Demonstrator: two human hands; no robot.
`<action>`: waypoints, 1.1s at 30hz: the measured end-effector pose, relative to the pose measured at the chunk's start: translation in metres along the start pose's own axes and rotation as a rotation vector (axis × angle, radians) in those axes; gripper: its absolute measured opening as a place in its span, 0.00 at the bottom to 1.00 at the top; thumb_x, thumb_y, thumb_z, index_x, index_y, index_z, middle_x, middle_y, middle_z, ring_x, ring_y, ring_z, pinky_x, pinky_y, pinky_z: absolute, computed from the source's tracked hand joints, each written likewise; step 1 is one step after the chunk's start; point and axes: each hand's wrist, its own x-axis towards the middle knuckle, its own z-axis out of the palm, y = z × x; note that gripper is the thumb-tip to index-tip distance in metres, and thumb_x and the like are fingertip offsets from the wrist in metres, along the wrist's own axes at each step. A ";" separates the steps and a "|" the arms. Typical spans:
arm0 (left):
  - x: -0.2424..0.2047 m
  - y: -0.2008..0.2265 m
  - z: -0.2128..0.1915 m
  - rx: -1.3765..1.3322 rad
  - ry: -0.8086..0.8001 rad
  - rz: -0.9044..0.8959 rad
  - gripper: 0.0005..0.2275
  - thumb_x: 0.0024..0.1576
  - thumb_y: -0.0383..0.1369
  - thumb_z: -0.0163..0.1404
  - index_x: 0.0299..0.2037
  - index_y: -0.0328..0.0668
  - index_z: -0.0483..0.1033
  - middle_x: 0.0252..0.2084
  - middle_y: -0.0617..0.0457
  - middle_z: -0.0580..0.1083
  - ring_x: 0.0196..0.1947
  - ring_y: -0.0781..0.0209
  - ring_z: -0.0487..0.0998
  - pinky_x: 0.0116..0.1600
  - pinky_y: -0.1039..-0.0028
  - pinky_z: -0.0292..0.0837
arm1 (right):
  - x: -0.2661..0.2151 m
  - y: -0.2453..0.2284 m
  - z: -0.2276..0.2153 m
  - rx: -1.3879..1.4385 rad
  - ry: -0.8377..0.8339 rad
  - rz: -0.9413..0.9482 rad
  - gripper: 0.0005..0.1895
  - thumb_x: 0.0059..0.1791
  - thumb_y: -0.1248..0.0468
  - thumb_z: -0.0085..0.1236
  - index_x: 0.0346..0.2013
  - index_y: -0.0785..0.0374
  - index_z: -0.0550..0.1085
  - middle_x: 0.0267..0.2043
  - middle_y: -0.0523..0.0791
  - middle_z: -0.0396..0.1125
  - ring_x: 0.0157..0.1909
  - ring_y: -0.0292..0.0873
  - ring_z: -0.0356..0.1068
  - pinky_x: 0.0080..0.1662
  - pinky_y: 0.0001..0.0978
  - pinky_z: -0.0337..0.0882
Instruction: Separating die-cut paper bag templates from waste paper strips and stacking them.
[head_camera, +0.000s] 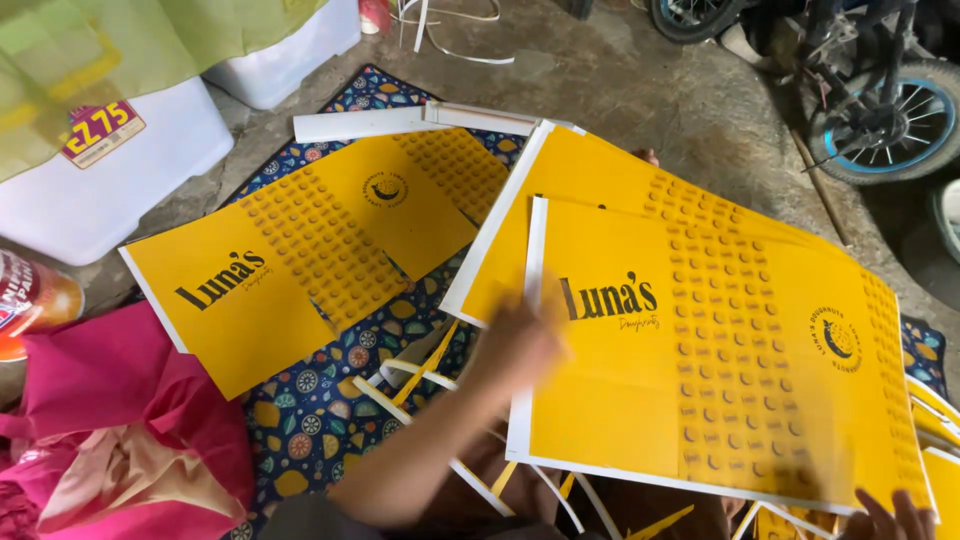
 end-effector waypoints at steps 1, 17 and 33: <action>0.010 -0.027 0.003 0.000 0.000 0.003 0.25 0.56 0.22 0.48 0.66 0.31 0.60 0.71 0.26 0.55 0.56 0.33 0.69 0.55 0.55 0.74 | 0.017 -0.048 0.000 -0.015 -0.012 0.014 0.12 0.61 0.74 0.60 0.60 0.71 0.80 0.70 0.69 0.72 0.75 0.77 0.69 0.76 0.66 0.65; 0.068 -0.106 -0.044 -0.831 -0.208 -0.572 0.28 0.61 0.35 0.50 0.72 0.54 0.59 0.69 0.55 0.64 0.65 0.54 0.67 0.63 0.60 0.67 | 0.210 -0.284 0.060 -0.060 -0.520 0.030 0.29 0.50 0.42 0.49 0.66 0.39 0.73 0.74 0.38 0.65 0.77 0.47 0.61 0.68 0.51 0.56; 0.016 -0.080 -0.014 -0.928 -0.275 -0.451 0.39 0.60 0.41 0.45 0.77 0.59 0.31 0.81 0.58 0.38 0.79 0.52 0.44 0.74 0.50 0.53 | 0.196 -0.227 0.051 0.011 -0.562 -0.043 0.27 0.49 0.51 0.54 0.64 0.45 0.74 0.72 0.40 0.68 0.74 0.40 0.66 0.64 0.40 0.64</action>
